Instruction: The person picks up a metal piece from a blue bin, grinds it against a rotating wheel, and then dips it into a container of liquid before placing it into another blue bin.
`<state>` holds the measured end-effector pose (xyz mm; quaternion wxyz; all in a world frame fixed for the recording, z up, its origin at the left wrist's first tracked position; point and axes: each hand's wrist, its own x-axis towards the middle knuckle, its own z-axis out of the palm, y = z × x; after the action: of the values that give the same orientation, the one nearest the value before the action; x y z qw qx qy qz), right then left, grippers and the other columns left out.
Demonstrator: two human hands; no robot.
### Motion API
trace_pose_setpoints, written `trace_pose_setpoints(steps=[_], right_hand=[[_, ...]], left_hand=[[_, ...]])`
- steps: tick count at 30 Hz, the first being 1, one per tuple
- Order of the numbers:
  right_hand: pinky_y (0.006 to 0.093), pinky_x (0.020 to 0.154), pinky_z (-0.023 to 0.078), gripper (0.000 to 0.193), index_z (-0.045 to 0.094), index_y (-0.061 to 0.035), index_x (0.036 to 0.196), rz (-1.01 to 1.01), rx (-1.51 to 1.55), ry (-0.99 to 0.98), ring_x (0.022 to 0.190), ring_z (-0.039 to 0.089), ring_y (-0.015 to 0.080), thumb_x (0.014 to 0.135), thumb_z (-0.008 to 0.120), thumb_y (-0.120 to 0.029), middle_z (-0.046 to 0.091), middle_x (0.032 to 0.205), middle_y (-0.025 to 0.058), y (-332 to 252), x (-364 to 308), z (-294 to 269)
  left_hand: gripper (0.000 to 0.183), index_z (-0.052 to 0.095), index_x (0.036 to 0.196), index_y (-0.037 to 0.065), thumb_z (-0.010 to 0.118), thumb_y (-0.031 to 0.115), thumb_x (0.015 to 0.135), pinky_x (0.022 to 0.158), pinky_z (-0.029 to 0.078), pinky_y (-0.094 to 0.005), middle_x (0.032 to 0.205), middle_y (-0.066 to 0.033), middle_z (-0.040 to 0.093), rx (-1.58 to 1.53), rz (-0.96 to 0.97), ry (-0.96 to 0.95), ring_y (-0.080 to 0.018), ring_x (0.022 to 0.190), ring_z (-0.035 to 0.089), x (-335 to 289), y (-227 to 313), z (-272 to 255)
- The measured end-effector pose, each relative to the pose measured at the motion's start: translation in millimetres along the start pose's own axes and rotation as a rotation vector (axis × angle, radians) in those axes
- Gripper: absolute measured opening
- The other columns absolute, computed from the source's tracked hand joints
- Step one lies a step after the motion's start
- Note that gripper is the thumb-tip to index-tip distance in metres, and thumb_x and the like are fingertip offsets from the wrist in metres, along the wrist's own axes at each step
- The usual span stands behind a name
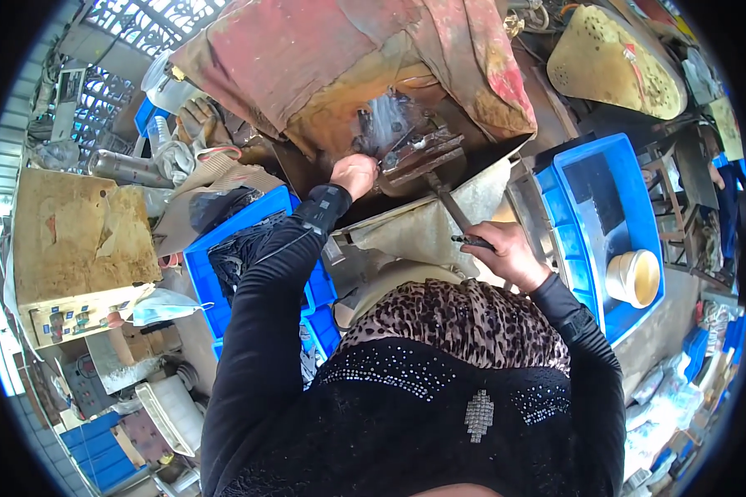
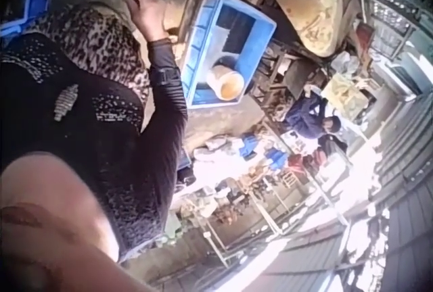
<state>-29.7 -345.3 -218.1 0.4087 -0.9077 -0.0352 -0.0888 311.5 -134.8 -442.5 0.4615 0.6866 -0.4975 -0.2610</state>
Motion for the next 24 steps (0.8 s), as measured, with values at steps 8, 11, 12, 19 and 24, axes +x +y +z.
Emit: trace_pose_setpoints(steps=[8,11,12,19,24], right_hand=[[0.0294,0.067,0.050,0.029,0.057,-0.0022,0.117,0.597,0.938,0.046,0.078,0.064,0.0173,0.089,0.062,-0.004,0.063,0.086,0.0038,35,18,-50],[0.0308,0.074,0.053,0.035,0.049,0.0006,0.125,0.469,1.363,0.138,0.085,0.066,0.0214,0.091,0.058,-0.003,0.064,0.096,0.0105,63,34,-50],[0.0308,0.074,0.053,0.035,0.049,0.0006,0.125,0.467,1.354,0.145,0.085,0.066,0.0214,0.091,0.058,-0.003,0.064,0.096,0.0105,67,41,-51],[0.0379,0.085,0.055,0.030,0.051,0.0003,0.122,0.497,1.428,0.363,0.096,0.066,0.0271,0.093,0.057,-0.003,0.065,0.109,0.0154,60,81,-39],[0.0381,0.085,0.055,0.027,0.053,-0.0007,0.119,0.497,1.483,0.450,0.096,0.066,0.0263,0.092,0.059,-0.005,0.065,0.110,0.0155,52,92,-33]], left_hand=[[0.026,0.065,0.078,0.002,0.057,0.024,0.090,0.059,0.049,-0.0358,0.070,-0.0101,0.066,0.628,-0.282,0.223,-0.0218,0.061,0.063,14,152,-3],[0.027,0.065,0.081,0.001,0.057,0.024,0.092,0.058,0.049,-0.0335,0.070,-0.0096,0.066,0.414,-0.400,0.321,-0.0178,0.057,0.062,18,199,-8],[0.027,0.065,0.082,0.001,0.057,0.025,0.092,0.057,0.049,-0.0327,0.070,-0.0097,0.065,0.351,-0.410,0.350,-0.0166,0.056,0.061,22,215,-5],[0.022,0.062,0.077,0.002,0.058,0.020,0.089,0.057,0.049,-0.0365,0.068,-0.0120,0.063,0.543,-0.164,0.472,-0.0234,0.060,0.063,46,282,43],[0.013,0.060,0.072,0.005,0.059,0.014,0.081,0.059,0.050,-0.0417,0.072,-0.0136,0.063,0.823,0.012,0.483,-0.0314,0.065,0.063,67,301,77]])
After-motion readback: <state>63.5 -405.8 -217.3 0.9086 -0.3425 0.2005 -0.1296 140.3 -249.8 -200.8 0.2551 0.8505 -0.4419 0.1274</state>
